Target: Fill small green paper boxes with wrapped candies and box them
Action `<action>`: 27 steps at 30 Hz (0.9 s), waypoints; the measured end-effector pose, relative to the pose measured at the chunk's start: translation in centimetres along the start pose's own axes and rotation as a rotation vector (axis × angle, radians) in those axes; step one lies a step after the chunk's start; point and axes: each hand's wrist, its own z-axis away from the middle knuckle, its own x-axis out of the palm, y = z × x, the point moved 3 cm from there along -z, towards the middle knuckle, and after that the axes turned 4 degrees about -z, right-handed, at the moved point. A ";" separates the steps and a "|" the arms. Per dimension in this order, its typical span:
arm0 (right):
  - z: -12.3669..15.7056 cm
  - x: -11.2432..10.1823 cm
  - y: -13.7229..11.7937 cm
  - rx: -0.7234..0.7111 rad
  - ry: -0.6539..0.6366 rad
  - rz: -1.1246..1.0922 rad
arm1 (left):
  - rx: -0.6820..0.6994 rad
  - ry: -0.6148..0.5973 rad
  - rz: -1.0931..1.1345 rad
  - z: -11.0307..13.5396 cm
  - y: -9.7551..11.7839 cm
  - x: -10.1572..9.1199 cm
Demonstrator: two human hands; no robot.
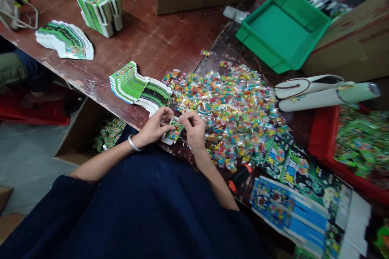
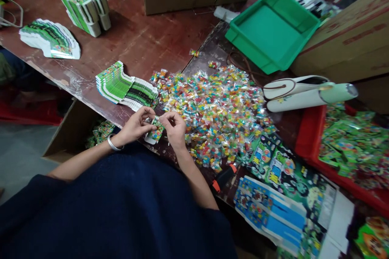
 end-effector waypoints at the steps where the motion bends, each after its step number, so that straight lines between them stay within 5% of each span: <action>1: -0.2 -0.1 -0.1 0.041 -0.032 0.003 | 0.024 0.012 -0.049 0.1 0.1 -0.1; 8: -1.6 -1.4 -0.7 0.157 -0.075 0.046 | 0.092 -0.075 -0.108 0.3 0.9 -0.2; 15: -0.4 -0.8 -2.0 -0.141 -0.097 0.195 | 0.112 -0.043 -0.094 0.4 1.4 -0.5; 20: 0.4 -1.0 -1.3 -0.161 -0.187 0.240 | 0.088 -0.056 -0.096 0.6 1.4 -0.5; 24: -2.1 -2.2 -1.4 -0.155 -0.321 0.346 | 0.051 -0.048 -0.088 0.6 1.6 -0.9; 27: -5.3 -3.1 -1.3 -0.245 -0.256 0.675 | 0.003 0.001 -0.100 0.3 1.2 -1.5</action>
